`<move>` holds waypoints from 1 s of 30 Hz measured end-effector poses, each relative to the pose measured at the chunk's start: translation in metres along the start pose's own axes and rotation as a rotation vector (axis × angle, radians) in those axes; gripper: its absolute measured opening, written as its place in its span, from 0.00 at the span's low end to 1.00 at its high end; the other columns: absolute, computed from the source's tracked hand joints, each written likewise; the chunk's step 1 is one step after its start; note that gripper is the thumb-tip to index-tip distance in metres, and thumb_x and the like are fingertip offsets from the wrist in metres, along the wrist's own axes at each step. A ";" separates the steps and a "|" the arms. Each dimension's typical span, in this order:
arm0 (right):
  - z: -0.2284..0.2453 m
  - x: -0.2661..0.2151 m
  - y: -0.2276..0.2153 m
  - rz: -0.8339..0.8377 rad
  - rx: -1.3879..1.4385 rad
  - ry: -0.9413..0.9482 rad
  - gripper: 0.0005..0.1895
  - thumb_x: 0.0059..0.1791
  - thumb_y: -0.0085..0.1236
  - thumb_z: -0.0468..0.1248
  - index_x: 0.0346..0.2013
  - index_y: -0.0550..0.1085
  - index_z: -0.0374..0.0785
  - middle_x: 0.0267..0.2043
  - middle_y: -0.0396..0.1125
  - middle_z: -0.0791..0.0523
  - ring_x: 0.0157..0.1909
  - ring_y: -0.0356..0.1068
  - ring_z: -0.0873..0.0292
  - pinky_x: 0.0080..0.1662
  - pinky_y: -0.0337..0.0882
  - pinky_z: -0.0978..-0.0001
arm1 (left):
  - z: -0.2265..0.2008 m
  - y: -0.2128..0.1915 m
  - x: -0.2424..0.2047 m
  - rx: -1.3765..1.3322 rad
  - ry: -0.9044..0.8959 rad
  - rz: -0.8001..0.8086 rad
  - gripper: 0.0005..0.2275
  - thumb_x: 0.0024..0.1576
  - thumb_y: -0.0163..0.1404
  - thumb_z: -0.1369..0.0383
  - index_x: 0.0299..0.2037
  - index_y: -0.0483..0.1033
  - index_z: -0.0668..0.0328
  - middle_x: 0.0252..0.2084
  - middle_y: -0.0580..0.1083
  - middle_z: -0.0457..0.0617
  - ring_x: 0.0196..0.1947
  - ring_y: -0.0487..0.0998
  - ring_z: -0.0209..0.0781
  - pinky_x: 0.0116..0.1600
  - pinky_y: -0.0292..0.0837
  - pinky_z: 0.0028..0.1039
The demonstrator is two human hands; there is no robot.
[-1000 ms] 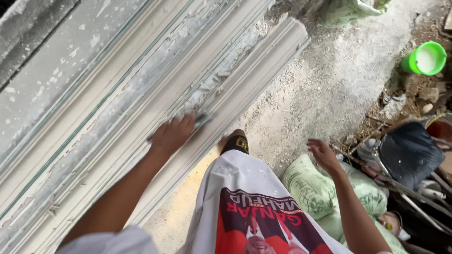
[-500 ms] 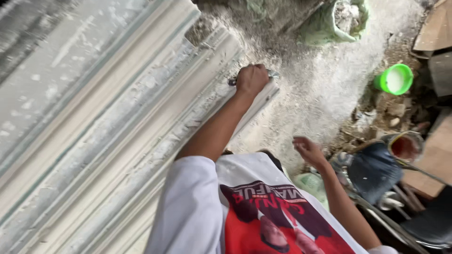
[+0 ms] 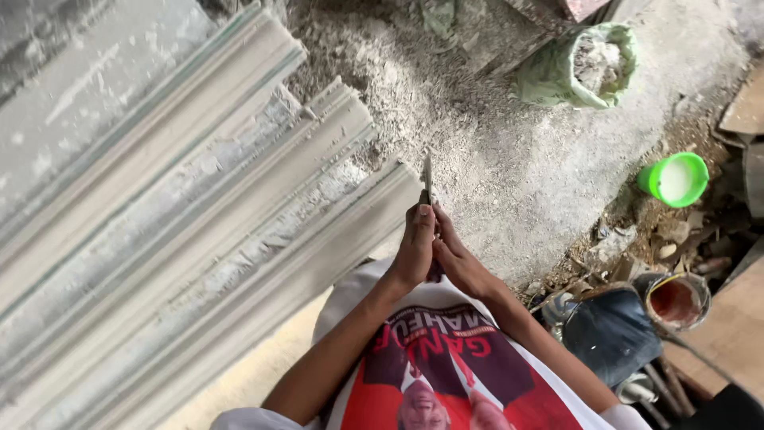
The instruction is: The person uses a putty knife to scoop white plaster from a bucket and applies it to the grooves of stacked white molding pieces. They repeatedly smooth the plaster along the length of each piece, occasionally wiping excess material with their hand.
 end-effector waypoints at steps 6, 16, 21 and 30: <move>0.012 -0.023 -0.108 -0.058 -0.174 -0.066 0.37 0.49 0.53 0.32 0.74 0.60 0.43 0.52 0.71 0.38 0.47 0.72 0.43 0.51 0.73 0.46 | -0.094 -0.020 -0.005 0.658 0.260 -0.276 0.19 0.68 0.34 0.63 0.38 0.76 0.72 0.32 0.73 0.73 0.40 0.77 0.70 0.50 0.70 0.47; -0.014 -0.001 -0.152 -0.012 -0.739 -0.159 0.22 0.52 0.55 0.43 0.61 0.74 0.46 0.34 0.76 0.43 0.32 0.76 0.36 0.35 0.71 0.43 | -0.062 -0.087 -0.006 1.579 0.751 -0.897 0.12 0.64 0.39 0.72 0.49 0.77 0.63 0.46 0.73 0.53 0.45 0.76 0.48 0.52 0.71 0.36; 0.005 0.008 -0.138 0.042 -0.757 -0.346 0.19 0.52 0.55 0.41 0.55 0.75 0.37 0.42 0.76 0.41 0.39 0.76 0.33 0.37 0.75 0.40 | -0.065 -0.081 -0.011 1.620 0.748 -0.892 0.12 0.62 0.39 0.73 0.48 0.77 0.64 0.45 0.72 0.51 0.45 0.75 0.47 0.52 0.71 0.35; -0.013 0.021 -0.136 -0.017 -0.730 -0.358 0.19 0.50 0.58 0.39 0.55 0.76 0.44 0.38 0.76 0.43 0.36 0.76 0.34 0.35 0.74 0.42 | -0.058 -0.083 -0.007 1.670 0.771 -0.941 0.13 0.59 0.40 0.72 0.48 0.77 0.64 0.42 0.73 0.52 0.44 0.77 0.50 0.51 0.70 0.37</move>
Point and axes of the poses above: each hand's wrist, its own x-axis towards the middle knuckle, its own y-axis out of the palm, z = x × y, the point moved 9 cm from there along x, towards the middle knuckle
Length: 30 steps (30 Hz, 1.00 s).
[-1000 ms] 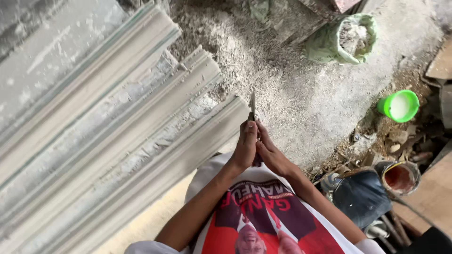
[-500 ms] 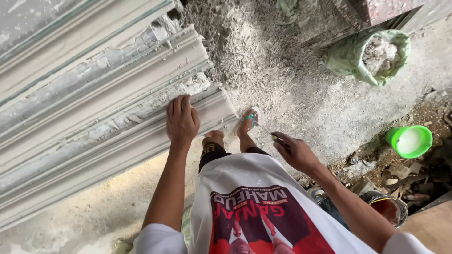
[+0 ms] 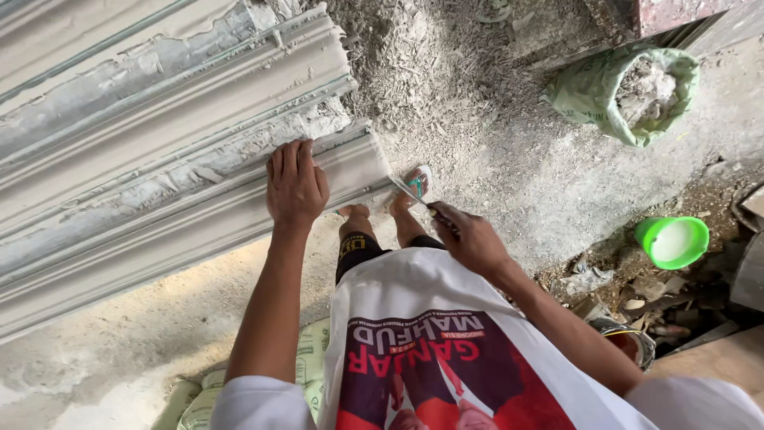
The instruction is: The person uses a putty knife to scoop white plaster from a bucket and applies it to the grooves of stacked white molding pieces. They repeatedly smooth the plaster along the length of each piece, occasionally wiping excess material with their hand.
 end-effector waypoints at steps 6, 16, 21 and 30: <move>-0.015 -0.040 -0.026 -0.002 -0.061 0.075 0.20 0.50 0.54 0.40 0.58 0.73 0.46 0.32 0.76 0.43 0.35 0.75 0.34 0.34 0.72 0.36 | -0.001 -0.002 0.004 -0.035 0.027 -0.020 0.13 0.58 0.42 0.71 0.47 0.77 0.67 0.40 0.72 0.58 0.40 0.76 0.57 0.49 0.71 0.41; 0.005 -0.009 -0.032 -0.068 -0.135 -0.026 0.17 0.51 0.57 0.40 0.56 0.76 0.45 0.35 0.76 0.43 0.34 0.76 0.35 0.32 0.74 0.40 | 0.002 -0.001 0.003 -0.037 0.004 -0.037 0.13 0.59 0.40 0.72 0.48 0.76 0.64 0.42 0.71 0.54 0.43 0.76 0.53 0.49 0.71 0.39; 0.002 -0.002 0.010 0.016 -0.066 0.009 0.19 0.51 0.56 0.41 0.57 0.75 0.46 0.35 0.76 0.43 0.34 0.76 0.33 0.35 0.75 0.39 | 0.002 0.000 0.000 -0.019 0.006 -0.055 0.14 0.58 0.39 0.71 0.47 0.77 0.62 0.41 0.72 0.52 0.43 0.77 0.50 0.49 0.72 0.38; 0.005 -0.020 0.007 -0.018 0.017 -0.002 0.20 0.52 0.54 0.38 0.59 0.76 0.43 0.33 0.76 0.42 0.31 0.75 0.32 0.32 0.75 0.41 | -0.001 -0.006 0.005 -0.016 0.027 -0.038 0.13 0.59 0.39 0.71 0.46 0.77 0.64 0.40 0.71 0.54 0.41 0.76 0.52 0.48 0.72 0.38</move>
Point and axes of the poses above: each hand's wrist, its own x-axis towards the middle knuckle, its own y-axis out of the palm, z = x × y, the point moved 9 cm from there along x, towards the middle knuckle
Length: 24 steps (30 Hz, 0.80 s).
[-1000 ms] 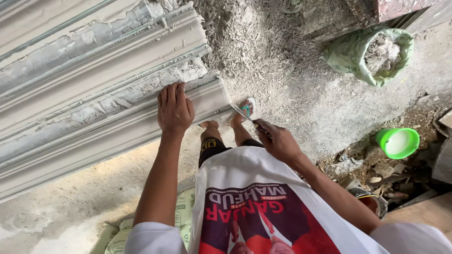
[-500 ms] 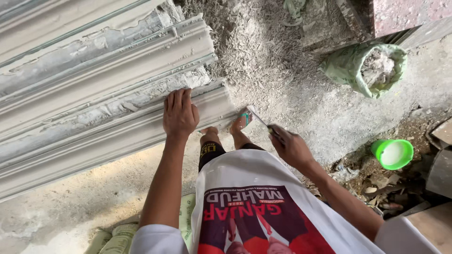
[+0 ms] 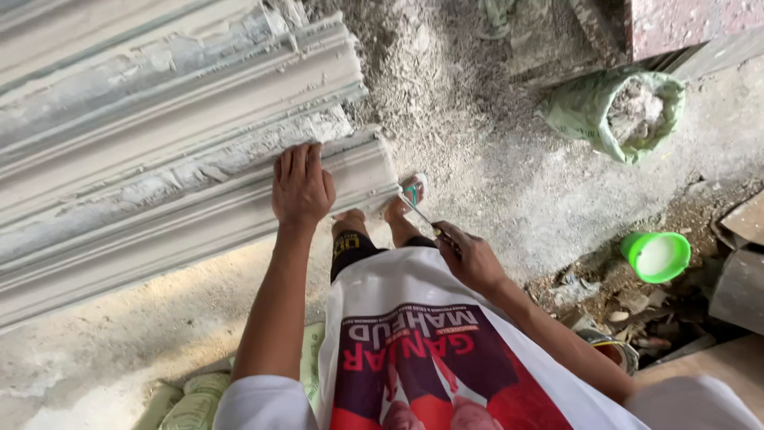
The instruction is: The person uses a putty knife to scoop white plaster from a bucket and applies it to the grooves of stacked white molding pieces. They repeatedly smooth the plaster along the length of each piece, occasionally wiping excess material with their hand.
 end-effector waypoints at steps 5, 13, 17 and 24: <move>-0.025 -0.017 -0.020 -0.021 -0.055 0.058 0.20 0.52 0.54 0.41 0.60 0.73 0.49 0.33 0.76 0.43 0.35 0.75 0.33 0.34 0.72 0.37 | 0.003 0.010 -0.014 0.019 0.004 -0.004 0.13 0.60 0.38 0.71 0.47 0.77 0.64 0.40 0.71 0.54 0.41 0.76 0.51 0.49 0.72 0.38; 0.006 0.017 -0.027 -0.063 -0.080 -0.058 0.18 0.52 0.57 0.38 0.57 0.75 0.44 0.40 0.76 0.42 0.36 0.75 0.32 0.34 0.74 0.40 | 0.000 0.000 -0.001 0.013 0.005 -0.022 0.14 0.60 0.37 0.71 0.47 0.77 0.64 0.40 0.71 0.54 0.41 0.76 0.51 0.49 0.72 0.37; -0.027 0.003 -0.029 -0.043 -0.133 0.024 0.18 0.52 0.56 0.39 0.57 0.75 0.45 0.38 0.76 0.44 0.36 0.75 0.34 0.34 0.74 0.39 | 0.000 0.000 -0.002 0.016 -0.002 -0.004 0.14 0.61 0.36 0.72 0.47 0.77 0.64 0.41 0.71 0.53 0.42 0.76 0.50 0.49 0.72 0.37; 0.012 0.021 -0.054 0.007 -0.225 0.013 0.19 0.51 0.57 0.39 0.57 0.75 0.45 0.35 0.76 0.42 0.35 0.76 0.33 0.36 0.74 0.36 | -0.001 -0.006 0.001 -0.002 0.018 -0.027 0.13 0.60 0.38 0.72 0.46 0.77 0.64 0.40 0.71 0.53 0.42 0.76 0.50 0.48 0.73 0.37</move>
Point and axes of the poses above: each hand's wrist, its own x-axis towards the middle knuckle, its own y-axis out of the palm, z = x × y, the point moved 9 cm from there along x, towards the middle knuckle
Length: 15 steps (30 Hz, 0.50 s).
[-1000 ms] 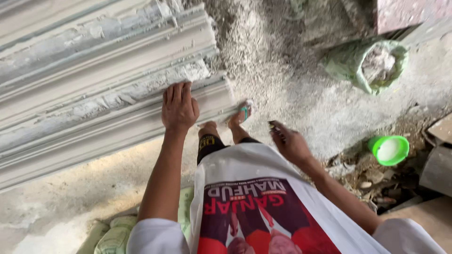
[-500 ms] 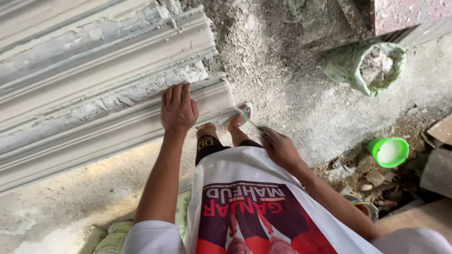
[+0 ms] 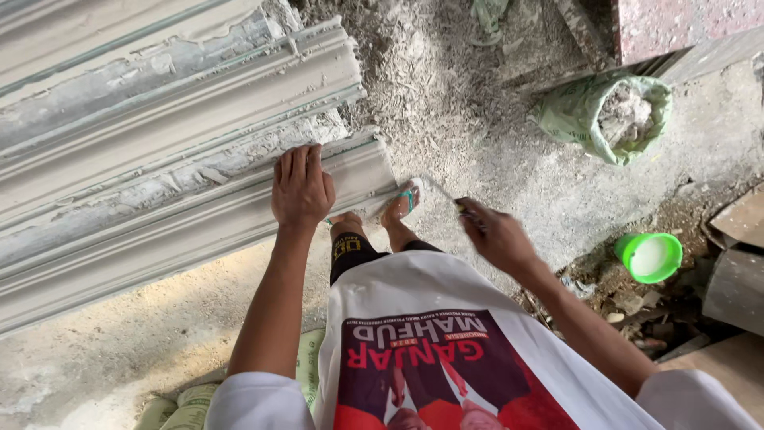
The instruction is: The person uses a putty knife to scoop white plaster from a bucket and applies it to the grooves of stacked white molding pieces. They repeatedly smooth the plaster along the length of each piece, occasionally wiping excess material with their hand.
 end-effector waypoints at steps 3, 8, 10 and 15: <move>0.004 -0.011 -0.004 0.030 0.057 0.052 0.19 0.50 0.55 0.39 0.56 0.76 0.47 0.35 0.76 0.43 0.34 0.76 0.33 0.35 0.73 0.38 | -0.003 0.003 -0.004 0.001 0.006 -0.040 0.13 0.59 0.38 0.72 0.46 0.77 0.64 0.39 0.71 0.54 0.41 0.77 0.52 0.48 0.73 0.38; 0.034 0.031 0.007 -0.022 0.097 -0.054 0.18 0.51 0.55 0.38 0.56 0.75 0.44 0.35 0.76 0.42 0.34 0.76 0.33 0.34 0.74 0.39 | 0.001 0.001 -0.002 0.006 0.016 -0.067 0.14 0.58 0.38 0.72 0.45 0.78 0.64 0.39 0.71 0.53 0.40 0.77 0.51 0.47 0.73 0.37; 0.026 0.016 -0.006 -0.009 0.099 -0.038 0.20 0.50 0.58 0.36 0.57 0.76 0.42 0.34 0.75 0.41 0.34 0.76 0.32 0.34 0.74 0.38 | -0.001 0.000 -0.005 -0.001 0.011 -0.055 0.14 0.58 0.38 0.72 0.45 0.78 0.64 0.39 0.71 0.53 0.40 0.76 0.50 0.47 0.73 0.36; 0.039 0.036 0.018 0.062 0.124 -0.018 0.17 0.52 0.56 0.39 0.56 0.75 0.43 0.34 0.75 0.41 0.35 0.75 0.32 0.36 0.74 0.38 | 0.003 -0.002 0.000 -0.003 -0.001 -0.055 0.14 0.56 0.39 0.73 0.45 0.78 0.65 0.39 0.72 0.53 0.40 0.77 0.51 0.49 0.73 0.37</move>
Point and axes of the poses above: each hand's wrist, its own x-axis towards the middle knuckle, its own y-axis out of the palm, z = x × y, the point moved 9 cm from there along x, towards the middle knuckle
